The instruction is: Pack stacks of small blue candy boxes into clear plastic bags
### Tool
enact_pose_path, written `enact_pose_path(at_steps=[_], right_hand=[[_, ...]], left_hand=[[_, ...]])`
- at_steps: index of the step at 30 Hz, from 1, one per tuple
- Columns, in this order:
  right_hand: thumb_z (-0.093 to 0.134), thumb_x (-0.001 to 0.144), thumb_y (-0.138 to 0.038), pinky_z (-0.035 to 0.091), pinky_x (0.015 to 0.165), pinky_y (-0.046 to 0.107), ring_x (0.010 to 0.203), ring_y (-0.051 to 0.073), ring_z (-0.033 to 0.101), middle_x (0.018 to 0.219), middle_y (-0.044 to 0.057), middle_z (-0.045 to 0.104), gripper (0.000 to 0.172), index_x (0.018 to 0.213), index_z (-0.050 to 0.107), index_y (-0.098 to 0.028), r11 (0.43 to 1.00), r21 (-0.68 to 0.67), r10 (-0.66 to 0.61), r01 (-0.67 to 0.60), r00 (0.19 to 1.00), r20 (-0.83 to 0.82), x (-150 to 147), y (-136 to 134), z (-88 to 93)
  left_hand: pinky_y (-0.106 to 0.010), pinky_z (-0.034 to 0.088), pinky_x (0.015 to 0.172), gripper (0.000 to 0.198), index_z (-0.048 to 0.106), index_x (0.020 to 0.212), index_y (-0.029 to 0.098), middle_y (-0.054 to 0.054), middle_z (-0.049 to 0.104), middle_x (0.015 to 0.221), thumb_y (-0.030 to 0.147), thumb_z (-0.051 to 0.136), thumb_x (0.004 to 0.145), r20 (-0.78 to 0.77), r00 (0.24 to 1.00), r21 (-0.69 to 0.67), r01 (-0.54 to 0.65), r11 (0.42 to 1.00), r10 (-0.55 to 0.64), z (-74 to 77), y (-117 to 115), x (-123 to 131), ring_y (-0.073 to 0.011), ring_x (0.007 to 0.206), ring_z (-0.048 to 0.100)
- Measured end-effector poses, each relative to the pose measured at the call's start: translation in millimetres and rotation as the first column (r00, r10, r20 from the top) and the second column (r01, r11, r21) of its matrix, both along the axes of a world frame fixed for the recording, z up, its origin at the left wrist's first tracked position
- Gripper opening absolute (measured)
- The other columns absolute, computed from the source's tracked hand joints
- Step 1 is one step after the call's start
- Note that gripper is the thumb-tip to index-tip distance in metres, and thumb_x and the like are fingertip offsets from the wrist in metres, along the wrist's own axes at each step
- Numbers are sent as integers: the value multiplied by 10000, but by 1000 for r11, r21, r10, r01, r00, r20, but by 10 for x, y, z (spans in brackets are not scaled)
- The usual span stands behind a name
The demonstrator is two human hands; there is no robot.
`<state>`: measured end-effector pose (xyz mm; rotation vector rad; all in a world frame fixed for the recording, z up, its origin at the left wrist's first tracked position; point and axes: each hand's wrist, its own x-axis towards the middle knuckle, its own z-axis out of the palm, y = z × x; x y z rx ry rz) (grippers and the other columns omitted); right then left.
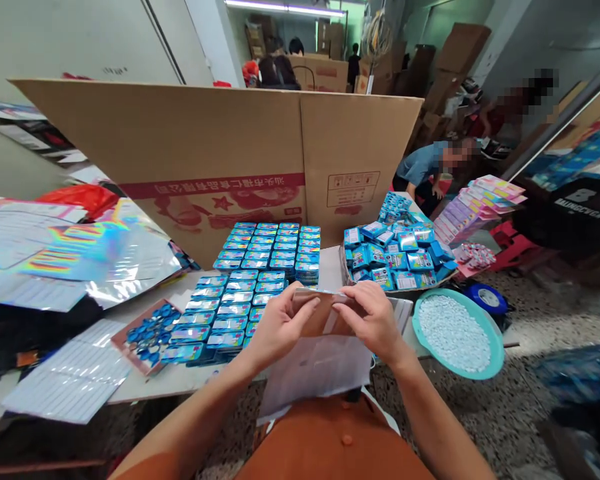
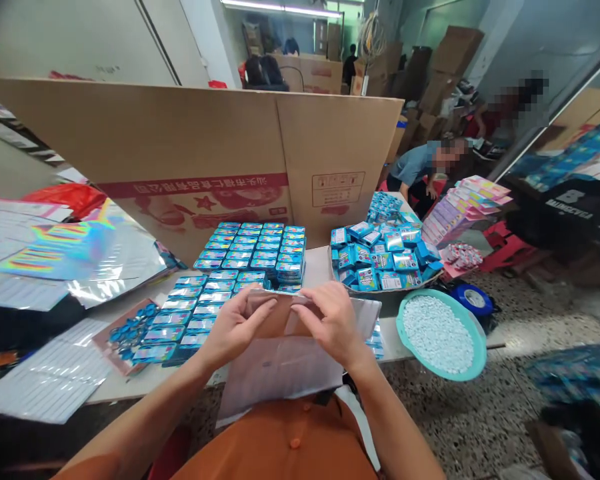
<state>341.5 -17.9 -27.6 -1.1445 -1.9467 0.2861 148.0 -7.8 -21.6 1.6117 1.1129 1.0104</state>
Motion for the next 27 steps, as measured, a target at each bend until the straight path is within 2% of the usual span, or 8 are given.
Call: enact_pose_path(at_steps=[3,8,10,13,15,19,23,27], right_hand=[[579,892,-282,398,780,319,797,155,566,811,8,665,98,868,639,-208,993,-114,28,-34,998,-53,42,-63,6],[520,926,-286,387,803,300,813,140,559,811,-7,648,165,814,613,-208,954,-272,96,-124,989,-113,84,-152,52],[486,940,-306,396,787,288,816,140,558,807,-7,637,207,799,600,-205,943,-304,93,-133,986,-142,91,-179,39],[430,957,-337,407,730,272,773,139,553,752,-6,604,287,755,579,-199,935,-332,78,-127,985,-155,87,-214,-5],[411,963,-341,406,707,269,745,137,548,717,-7,583,316,731,571,-197,941,-327,48,-89,990,-130,77,-232,-34],[507,918,-331,420,810,321,828,165,558,829,22,629,176,915,622,-198,989,-134,-67,65,998,-11,59,-261,-72],[538,900,-272,354,1013,431,1006,201,556,1054,64,645,278,1166,597,-217,982,160,-125,101,981,151,41,-317,-89],[524,898,-209,410,964,417,1021,216,550,1069,67,659,330,1222,588,-214,966,238,-162,105,958,236,-14,-418,-115]], left_hand=[[-232,499,649,229,590,869,183,-21,665,808,410,576,840,78,997,-75,1,997,5,3,-46,55,-151,739,619],[-257,537,723,434,553,1208,225,-56,679,1050,417,613,823,232,967,-240,160,957,-104,-50,-42,86,-173,844,666],[-266,535,772,392,616,1162,213,-70,677,1091,423,602,831,246,960,-229,192,954,-135,-86,-36,98,-187,901,664],[-258,533,754,322,702,1000,182,-73,712,980,435,590,836,245,964,-212,163,964,-109,-137,-55,139,-187,863,668],[-250,531,722,318,711,983,179,-65,723,923,435,593,836,249,966,-217,127,968,-71,-163,-90,176,-179,820,669],[-250,526,702,345,707,1026,174,-62,727,890,438,595,834,218,976,-228,60,972,-9,-196,-182,233,-178,809,664],[-280,530,750,358,718,1015,164,-73,727,893,445,608,822,218,975,-220,-4,976,53,-203,-256,269,-188,809,659],[-309,535,773,368,723,998,163,-71,726,877,460,598,822,174,980,-182,-61,981,93,-175,-316,296,-200,798,658]])
